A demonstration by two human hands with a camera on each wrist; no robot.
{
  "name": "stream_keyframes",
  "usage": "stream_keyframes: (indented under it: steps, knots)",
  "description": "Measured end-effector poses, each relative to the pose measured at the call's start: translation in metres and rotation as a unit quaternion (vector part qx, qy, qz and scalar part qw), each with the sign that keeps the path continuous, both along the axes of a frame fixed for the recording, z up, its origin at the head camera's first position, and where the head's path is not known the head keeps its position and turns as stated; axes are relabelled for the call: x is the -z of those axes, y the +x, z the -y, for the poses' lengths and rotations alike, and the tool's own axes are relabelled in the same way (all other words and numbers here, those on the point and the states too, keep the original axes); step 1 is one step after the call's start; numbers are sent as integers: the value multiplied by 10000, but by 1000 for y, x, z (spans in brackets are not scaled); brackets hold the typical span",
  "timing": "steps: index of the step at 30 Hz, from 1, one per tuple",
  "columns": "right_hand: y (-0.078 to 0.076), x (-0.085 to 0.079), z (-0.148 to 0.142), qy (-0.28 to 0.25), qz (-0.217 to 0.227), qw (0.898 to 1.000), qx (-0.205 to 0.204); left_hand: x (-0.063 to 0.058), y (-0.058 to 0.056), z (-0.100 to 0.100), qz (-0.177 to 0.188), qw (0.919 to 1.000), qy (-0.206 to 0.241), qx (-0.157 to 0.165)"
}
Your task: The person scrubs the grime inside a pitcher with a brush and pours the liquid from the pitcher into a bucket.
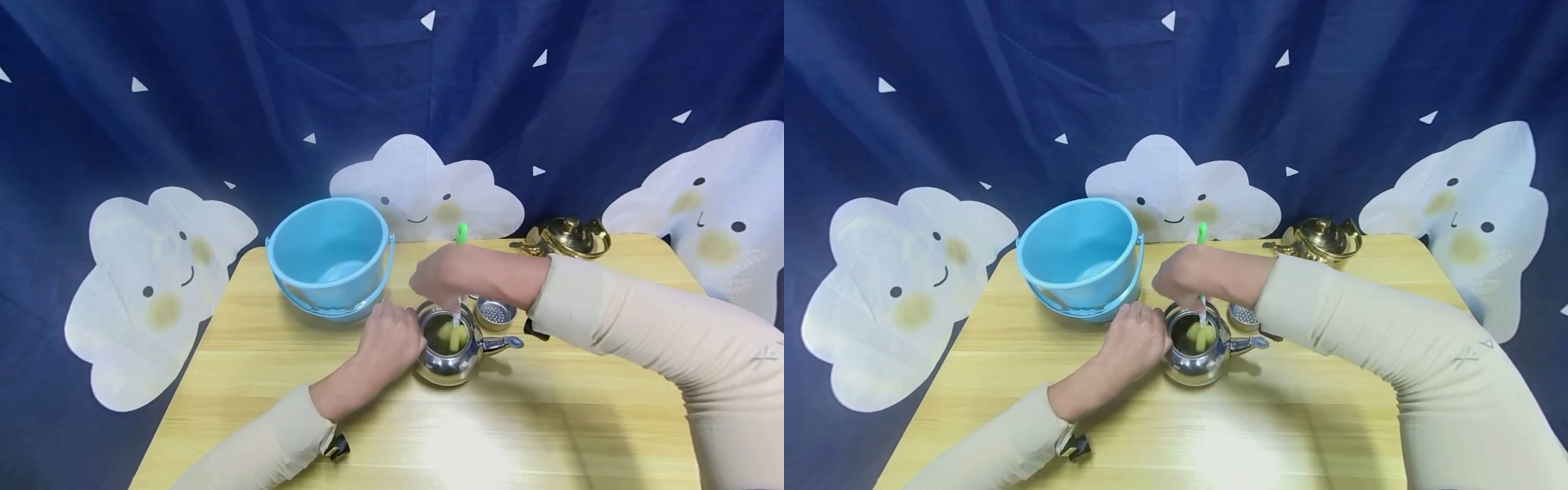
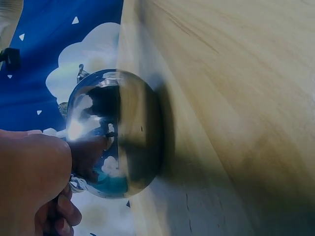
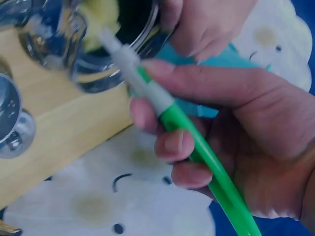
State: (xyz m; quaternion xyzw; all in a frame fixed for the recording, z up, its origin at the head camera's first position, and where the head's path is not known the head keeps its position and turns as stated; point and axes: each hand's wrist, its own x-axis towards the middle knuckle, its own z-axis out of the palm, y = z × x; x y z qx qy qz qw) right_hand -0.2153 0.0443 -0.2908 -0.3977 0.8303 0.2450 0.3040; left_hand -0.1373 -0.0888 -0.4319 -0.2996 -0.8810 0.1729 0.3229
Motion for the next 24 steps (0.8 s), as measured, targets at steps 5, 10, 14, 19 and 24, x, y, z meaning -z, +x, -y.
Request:
stream_keyframes:
  steps: [5,10,14,19,24]
  knots:
    - [-18,7,-13,-145,736,9958,518,3,1,-2,359,9990,-42,-277]
    - [-28,14,-25,-487,1059,9919,510,4,1,-2,442,9986,-6,-307]
    - [-29,16,-35,-1042,1326,9849,398,5,2,-3,476,9982,-13,-352]
    - [-23,18,-47,-1842,1554,9698,382,7,3,-5,460,9982,-26,-389]
    - [-12,20,-57,-2393,1222,9619,513,7,3,-5,326,9987,-65,-392]
